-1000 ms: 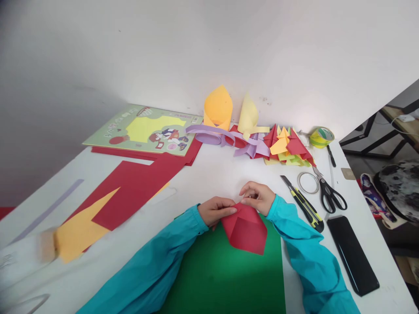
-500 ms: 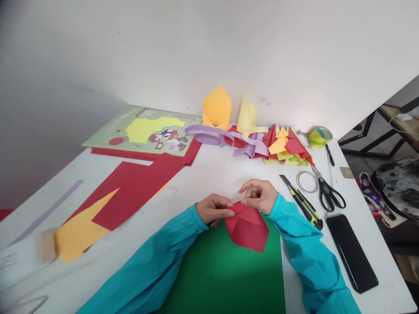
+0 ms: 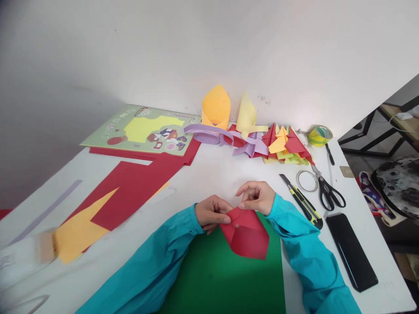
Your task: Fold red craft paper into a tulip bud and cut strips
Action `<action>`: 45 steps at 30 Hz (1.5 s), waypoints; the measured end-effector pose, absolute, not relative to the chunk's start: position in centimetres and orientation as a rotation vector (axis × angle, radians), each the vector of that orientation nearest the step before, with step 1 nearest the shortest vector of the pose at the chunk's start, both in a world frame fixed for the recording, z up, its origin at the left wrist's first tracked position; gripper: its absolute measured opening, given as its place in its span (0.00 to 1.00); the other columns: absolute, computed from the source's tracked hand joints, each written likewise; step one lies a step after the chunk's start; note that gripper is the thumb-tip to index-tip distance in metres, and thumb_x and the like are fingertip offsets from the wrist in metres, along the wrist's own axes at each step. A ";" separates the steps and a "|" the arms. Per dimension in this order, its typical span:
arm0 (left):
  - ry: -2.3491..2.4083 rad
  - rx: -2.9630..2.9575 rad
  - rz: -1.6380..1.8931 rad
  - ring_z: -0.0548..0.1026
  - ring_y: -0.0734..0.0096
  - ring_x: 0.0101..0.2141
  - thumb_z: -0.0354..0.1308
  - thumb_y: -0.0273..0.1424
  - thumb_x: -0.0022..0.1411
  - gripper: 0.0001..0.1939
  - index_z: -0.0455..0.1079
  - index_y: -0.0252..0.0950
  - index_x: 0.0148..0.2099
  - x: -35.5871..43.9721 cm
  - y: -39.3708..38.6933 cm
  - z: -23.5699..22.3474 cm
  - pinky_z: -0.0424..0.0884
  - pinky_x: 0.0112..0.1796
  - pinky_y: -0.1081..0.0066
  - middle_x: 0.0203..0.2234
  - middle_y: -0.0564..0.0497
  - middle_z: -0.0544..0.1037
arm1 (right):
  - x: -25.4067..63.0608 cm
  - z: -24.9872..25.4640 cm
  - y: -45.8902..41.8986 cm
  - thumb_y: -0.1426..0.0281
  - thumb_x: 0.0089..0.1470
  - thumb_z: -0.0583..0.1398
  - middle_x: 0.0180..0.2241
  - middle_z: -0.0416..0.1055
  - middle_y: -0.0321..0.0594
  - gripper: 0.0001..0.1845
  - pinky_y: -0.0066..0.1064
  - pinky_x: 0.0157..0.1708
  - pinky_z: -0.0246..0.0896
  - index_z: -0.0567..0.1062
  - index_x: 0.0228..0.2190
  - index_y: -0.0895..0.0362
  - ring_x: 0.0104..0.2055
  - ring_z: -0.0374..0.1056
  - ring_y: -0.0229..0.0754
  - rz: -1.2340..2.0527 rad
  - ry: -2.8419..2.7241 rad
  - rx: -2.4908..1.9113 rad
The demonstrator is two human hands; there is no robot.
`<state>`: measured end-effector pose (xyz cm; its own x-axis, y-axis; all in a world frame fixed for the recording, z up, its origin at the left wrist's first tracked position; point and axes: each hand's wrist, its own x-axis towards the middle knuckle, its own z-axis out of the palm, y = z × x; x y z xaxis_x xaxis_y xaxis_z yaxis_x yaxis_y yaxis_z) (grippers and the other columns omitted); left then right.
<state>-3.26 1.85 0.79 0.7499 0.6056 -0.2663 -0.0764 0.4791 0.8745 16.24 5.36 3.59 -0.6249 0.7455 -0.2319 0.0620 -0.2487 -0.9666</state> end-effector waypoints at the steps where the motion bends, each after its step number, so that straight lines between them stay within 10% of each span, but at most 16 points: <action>1: 0.597 0.995 0.438 0.58 0.84 0.07 0.65 0.40 0.47 0.19 0.76 0.29 0.36 -3.3 1.9 0.8 0.58 0.10 0.81 0.13 0.54 0.73 | 16.2 3.6 5.4 0.68 0.33 0.69 0.17 0.70 0.32 0.18 0.21 0.12 0.45 0.72 0.29 0.60 0.13 0.55 0.28 1.941 -1.514 -0.979; 38: 0.538 0.742 0.306 0.55 0.86 0.05 0.65 0.36 0.49 0.20 0.73 0.33 0.44 -3.4 1.6 1.4 0.56 0.08 0.82 0.12 0.56 0.72 | 17.0 3.1 6.0 0.67 0.31 0.70 0.16 0.69 0.30 0.18 0.21 0.16 0.49 0.73 0.28 0.61 0.15 0.58 0.28 1.993 -1.522 -0.987; 45: 0.694 0.804 0.648 0.56 0.86 0.07 0.70 0.36 0.38 0.13 0.77 0.31 0.25 -1.2 1.0 0.1 0.47 0.09 0.79 0.11 0.51 0.74 | 16.3 3.3 5.5 0.70 0.33 0.68 0.14 0.66 0.29 0.14 0.22 0.14 0.44 0.73 0.26 0.60 0.14 0.53 0.27 1.901 -1.632 -1.066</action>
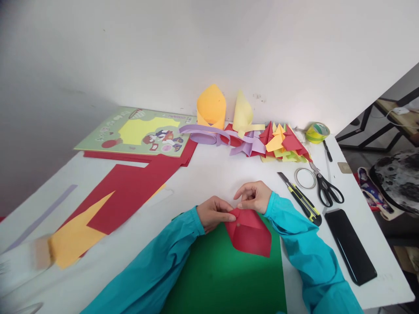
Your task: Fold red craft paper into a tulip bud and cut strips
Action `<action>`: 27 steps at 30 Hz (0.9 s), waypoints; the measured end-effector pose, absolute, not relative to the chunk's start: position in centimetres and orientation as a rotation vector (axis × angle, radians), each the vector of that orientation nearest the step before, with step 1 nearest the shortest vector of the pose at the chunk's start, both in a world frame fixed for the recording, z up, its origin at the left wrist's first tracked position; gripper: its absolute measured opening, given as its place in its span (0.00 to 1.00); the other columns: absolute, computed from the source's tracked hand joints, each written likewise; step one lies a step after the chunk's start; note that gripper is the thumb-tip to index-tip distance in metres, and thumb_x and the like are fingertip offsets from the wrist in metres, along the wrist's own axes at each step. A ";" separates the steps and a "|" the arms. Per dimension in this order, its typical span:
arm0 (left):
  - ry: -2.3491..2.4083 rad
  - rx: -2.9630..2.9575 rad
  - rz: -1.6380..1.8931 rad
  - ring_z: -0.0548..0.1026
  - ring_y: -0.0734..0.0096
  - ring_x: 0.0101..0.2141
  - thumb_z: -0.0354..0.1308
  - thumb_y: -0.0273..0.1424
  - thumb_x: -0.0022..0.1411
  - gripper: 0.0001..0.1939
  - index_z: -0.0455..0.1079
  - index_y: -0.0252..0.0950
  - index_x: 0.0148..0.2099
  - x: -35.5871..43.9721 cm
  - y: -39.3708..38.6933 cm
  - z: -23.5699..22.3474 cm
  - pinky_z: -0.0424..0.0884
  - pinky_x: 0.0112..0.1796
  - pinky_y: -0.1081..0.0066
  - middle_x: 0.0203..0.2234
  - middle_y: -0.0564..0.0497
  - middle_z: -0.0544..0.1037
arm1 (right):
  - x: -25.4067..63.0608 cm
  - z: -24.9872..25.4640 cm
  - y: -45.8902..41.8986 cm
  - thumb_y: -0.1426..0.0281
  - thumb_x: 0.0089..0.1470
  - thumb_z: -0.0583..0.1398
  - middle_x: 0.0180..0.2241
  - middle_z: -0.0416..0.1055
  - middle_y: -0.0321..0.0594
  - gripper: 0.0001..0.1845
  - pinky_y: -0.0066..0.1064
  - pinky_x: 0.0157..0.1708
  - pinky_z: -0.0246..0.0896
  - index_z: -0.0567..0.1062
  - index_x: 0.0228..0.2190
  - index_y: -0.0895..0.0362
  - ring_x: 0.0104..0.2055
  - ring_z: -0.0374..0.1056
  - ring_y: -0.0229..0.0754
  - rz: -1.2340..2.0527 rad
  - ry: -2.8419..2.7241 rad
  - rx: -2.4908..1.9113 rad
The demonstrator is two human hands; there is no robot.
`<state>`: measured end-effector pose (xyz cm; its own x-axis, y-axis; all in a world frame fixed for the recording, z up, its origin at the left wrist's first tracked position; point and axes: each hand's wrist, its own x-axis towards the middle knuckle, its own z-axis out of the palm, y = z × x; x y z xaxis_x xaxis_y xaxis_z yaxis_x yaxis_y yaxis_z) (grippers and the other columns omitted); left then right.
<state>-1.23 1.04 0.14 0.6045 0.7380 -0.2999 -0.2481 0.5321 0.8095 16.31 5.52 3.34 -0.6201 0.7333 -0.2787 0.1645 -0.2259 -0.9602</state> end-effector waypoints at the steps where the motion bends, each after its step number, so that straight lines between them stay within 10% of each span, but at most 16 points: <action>1: 0.684 0.822 0.620 0.54 0.86 0.06 0.69 0.37 0.40 0.14 0.78 0.30 0.25 -1.2 1.0 0.0 0.46 0.09 0.78 0.10 0.52 0.72 | 16.3 3.4 5.5 0.70 0.33 0.67 0.14 0.67 0.29 0.13 0.22 0.14 0.44 0.73 0.26 0.60 0.14 0.53 0.27 1.891 -1.642 -1.067; 11: 0.589 0.830 0.583 0.75 0.68 0.23 0.68 0.38 0.42 0.12 0.78 0.32 0.25 -0.9 0.5 -1.2 0.70 0.28 0.73 0.16 0.47 0.77 | 16.0 3.8 5.0 0.62 0.41 0.65 0.17 0.67 0.32 0.13 0.25 0.17 0.48 0.75 0.27 0.59 0.17 0.55 0.31 1.583 -1.836 -1.123; 22: 0.476 0.684 0.648 0.49 0.86 0.05 0.64 0.36 0.50 0.13 0.76 0.28 0.29 -2.5 1.6 -0.1 0.51 0.09 0.79 0.05 0.56 0.65 | 16.6 4.1 6.0 0.43 0.46 0.54 0.26 0.73 0.40 0.31 0.33 0.34 0.61 0.76 0.29 0.59 0.31 0.67 0.40 1.800 -1.519 -1.000; 27: 0.481 0.433 1.013 0.51 0.93 0.10 0.61 0.35 0.54 0.07 0.73 0.37 0.34 -1.7 1.5 -0.2 0.54 0.12 0.84 0.35 0.49 0.79 | 15.9 2.3 7.0 0.49 0.45 0.58 0.32 0.74 0.42 0.24 0.36 0.33 0.63 0.74 0.33 0.57 0.36 0.69 0.44 1.913 -1.165 -0.974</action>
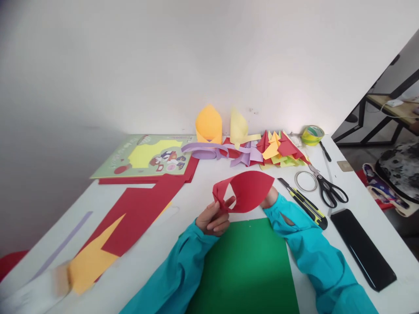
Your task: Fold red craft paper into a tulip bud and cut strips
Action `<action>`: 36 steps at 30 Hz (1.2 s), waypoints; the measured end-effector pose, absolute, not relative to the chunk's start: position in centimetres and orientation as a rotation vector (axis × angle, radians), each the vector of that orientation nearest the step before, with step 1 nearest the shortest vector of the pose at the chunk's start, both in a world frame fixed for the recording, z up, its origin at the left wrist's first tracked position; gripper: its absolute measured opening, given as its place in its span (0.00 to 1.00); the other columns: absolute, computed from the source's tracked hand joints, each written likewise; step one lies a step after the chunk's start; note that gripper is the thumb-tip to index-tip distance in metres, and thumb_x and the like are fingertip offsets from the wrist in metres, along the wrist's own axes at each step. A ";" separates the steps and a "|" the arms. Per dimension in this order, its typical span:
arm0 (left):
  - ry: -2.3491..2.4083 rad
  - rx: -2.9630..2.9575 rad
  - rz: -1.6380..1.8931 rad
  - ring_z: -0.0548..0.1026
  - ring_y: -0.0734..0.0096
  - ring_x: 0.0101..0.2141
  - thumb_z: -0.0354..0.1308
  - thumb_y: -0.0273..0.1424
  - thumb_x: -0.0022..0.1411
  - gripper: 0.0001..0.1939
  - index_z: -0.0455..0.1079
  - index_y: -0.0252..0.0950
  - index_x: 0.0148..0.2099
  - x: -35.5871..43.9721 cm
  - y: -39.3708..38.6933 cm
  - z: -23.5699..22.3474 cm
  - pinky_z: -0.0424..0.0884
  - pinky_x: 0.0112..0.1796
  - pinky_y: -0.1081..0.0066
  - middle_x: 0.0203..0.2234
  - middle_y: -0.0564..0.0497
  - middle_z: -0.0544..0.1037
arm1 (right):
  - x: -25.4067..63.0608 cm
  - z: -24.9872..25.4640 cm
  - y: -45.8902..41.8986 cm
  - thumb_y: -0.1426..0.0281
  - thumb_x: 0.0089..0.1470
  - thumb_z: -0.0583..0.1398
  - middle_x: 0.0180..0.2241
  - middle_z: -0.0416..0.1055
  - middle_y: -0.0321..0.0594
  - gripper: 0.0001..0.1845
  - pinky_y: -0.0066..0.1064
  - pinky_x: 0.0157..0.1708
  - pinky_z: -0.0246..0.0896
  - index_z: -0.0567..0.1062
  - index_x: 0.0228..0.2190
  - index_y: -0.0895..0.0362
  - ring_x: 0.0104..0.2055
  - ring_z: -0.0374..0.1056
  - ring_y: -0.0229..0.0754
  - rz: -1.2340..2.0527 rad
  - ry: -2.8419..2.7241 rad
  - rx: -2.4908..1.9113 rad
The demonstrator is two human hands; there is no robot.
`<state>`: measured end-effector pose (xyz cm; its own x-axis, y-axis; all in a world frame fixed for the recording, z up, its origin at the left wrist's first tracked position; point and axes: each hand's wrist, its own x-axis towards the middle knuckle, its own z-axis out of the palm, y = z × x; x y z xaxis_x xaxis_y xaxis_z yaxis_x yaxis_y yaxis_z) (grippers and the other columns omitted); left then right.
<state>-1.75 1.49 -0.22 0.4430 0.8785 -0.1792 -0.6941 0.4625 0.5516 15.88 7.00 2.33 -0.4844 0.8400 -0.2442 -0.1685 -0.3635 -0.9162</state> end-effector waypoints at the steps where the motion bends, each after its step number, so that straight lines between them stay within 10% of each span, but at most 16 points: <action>1: 0.481 0.356 1.089 0.52 0.93 0.11 0.61 0.33 0.55 0.06 0.72 0.37 0.33 -1.4 1.4 -0.3 0.54 0.12 0.85 0.38 0.50 0.78 | 15.6 1.8 6.9 0.51 0.42 0.61 0.31 0.74 0.42 0.23 0.35 0.32 0.63 0.73 0.32 0.57 0.35 0.69 0.44 1.908 -1.163 -0.964; 4: 0.516 0.201 1.188 0.52 0.92 0.11 0.58 0.34 0.58 0.06 0.70 0.36 0.35 -0.5 1.4 -0.4 0.53 0.12 0.86 0.38 0.51 0.77 | 14.6 0.6 6.0 0.61 0.28 0.70 0.28 0.74 0.40 0.27 0.31 0.27 0.61 0.72 0.34 0.57 0.29 0.69 0.42 1.952 -1.208 -0.945; 15: 0.752 0.040 1.213 0.71 0.78 0.20 0.67 0.27 0.46 0.09 0.71 0.32 0.30 0.3 1.2 -0.8 0.64 0.16 0.80 0.19 0.55 0.75 | 13.8 -0.3 5.5 0.49 0.42 0.60 0.19 0.68 0.33 0.26 0.28 0.21 0.56 0.69 0.33 0.57 0.21 0.65 0.36 1.578 -1.321 -1.139; 22: 0.731 -0.051 1.210 0.76 0.77 0.26 0.60 0.22 0.54 0.01 0.73 0.31 0.32 0.4 1.3 -0.7 0.72 0.23 0.82 0.22 0.51 0.78 | 13.6 -0.3 4.2 0.63 0.46 0.59 0.30 0.69 0.37 0.20 0.30 0.28 0.60 0.62 0.42 0.54 0.29 0.67 0.39 1.169 -1.533 -1.132; 27: 0.649 -0.080 1.184 0.69 0.85 0.17 0.57 0.24 0.58 0.03 0.71 0.31 0.35 1.3 0.9 -1.1 0.61 0.12 0.87 0.20 0.54 0.75 | 13.7 -0.7 4.0 0.65 0.50 0.55 0.22 0.69 0.38 0.07 0.29 0.25 0.55 0.69 0.27 0.56 0.22 0.62 0.38 0.685 -1.898 -1.444; 36: 0.258 -0.017 1.101 0.50 0.92 0.08 0.49 0.25 0.63 0.09 0.71 0.34 0.35 1.3 -0.5 -2.9 0.53 0.08 0.86 0.28 0.57 0.78 | 14.2 -1.3 4.8 0.71 0.50 0.48 0.14 0.65 0.36 0.15 0.26 0.20 0.49 0.63 0.15 0.56 0.18 0.57 0.35 0.520 -1.883 -1.421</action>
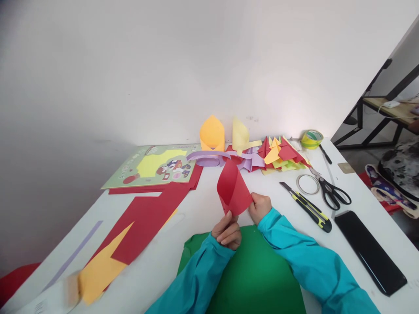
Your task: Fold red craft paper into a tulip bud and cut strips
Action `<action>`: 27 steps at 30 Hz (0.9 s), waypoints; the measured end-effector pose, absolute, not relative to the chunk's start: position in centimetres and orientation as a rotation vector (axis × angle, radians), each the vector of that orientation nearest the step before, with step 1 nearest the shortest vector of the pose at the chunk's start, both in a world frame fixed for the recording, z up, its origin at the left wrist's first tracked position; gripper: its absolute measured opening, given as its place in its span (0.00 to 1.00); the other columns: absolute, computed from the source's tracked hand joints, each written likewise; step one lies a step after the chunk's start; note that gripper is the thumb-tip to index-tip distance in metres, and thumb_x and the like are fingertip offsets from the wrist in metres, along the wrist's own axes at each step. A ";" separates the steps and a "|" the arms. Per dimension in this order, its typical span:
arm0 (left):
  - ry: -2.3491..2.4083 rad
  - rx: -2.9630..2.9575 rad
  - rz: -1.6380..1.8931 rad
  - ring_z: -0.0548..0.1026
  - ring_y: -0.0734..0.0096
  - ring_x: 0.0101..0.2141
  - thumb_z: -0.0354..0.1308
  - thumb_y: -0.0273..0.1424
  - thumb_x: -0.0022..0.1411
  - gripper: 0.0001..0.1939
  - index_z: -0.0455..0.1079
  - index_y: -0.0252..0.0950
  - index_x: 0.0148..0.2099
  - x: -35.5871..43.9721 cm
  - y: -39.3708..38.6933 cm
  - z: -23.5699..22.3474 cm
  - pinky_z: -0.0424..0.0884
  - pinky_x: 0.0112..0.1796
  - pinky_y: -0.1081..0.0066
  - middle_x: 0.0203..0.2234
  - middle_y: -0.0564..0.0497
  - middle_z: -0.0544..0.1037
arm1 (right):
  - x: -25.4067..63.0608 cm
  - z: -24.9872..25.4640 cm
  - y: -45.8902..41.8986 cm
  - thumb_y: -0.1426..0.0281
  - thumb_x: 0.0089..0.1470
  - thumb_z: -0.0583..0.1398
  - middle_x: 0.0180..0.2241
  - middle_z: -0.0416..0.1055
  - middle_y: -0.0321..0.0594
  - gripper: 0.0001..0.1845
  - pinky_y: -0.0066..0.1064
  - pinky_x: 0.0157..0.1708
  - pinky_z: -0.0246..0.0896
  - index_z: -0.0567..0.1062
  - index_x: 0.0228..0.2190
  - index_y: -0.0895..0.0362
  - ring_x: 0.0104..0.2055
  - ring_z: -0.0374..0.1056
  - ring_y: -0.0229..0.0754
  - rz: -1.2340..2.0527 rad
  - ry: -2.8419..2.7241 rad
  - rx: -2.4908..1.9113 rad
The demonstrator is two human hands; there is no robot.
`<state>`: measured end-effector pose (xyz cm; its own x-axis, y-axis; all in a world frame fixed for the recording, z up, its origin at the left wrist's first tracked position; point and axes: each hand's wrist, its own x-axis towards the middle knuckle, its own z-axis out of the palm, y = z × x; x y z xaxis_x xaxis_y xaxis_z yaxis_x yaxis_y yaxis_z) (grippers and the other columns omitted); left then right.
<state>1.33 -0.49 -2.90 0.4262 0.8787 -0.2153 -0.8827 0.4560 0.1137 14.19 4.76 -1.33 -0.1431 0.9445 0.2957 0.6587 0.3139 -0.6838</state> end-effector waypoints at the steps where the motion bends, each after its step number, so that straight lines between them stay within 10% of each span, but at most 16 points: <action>1: 0.244 -0.010 1.096 0.50 0.91 0.08 0.50 0.25 0.62 0.08 0.71 0.34 0.35 1.3 -0.5 -2.9 0.54 0.09 0.86 0.28 0.58 0.78 | 14.2 -1.3 4.7 0.70 0.50 0.48 0.14 0.64 0.36 0.15 0.26 0.20 0.49 0.63 0.15 0.56 0.18 0.57 0.35 0.510 -1.880 -1.410; 18: 0.365 0.175 1.091 0.46 0.91 0.10 0.57 0.31 0.59 0.07 0.72 0.43 0.41 1.0 -0.4 -1.2 0.57 0.12 0.84 0.42 0.57 0.77 | 14.4 -0.9 3.9 0.65 0.54 0.51 0.16 0.66 0.37 0.17 0.28 0.22 0.48 0.68 0.18 0.57 0.19 0.59 0.35 0.258 -1.902 -1.341; 27: 0.521 0.148 1.157 0.48 0.90 0.10 0.62 0.32 0.54 0.07 0.70 0.36 0.34 1.5 0.2 -1.7 0.54 0.11 0.84 0.19 0.61 0.71 | 14.3 0.9 3.7 0.70 0.50 0.53 0.14 0.61 0.37 0.14 0.33 0.23 0.42 0.65 0.15 0.56 0.20 0.53 0.38 -0.609 -2.025 -1.130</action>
<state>1.48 0.23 -1.67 0.2993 0.9005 -0.3156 -0.8333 0.4077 0.3733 14.31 3.71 0.88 -0.3502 0.5188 0.7799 0.8628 0.5028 0.0529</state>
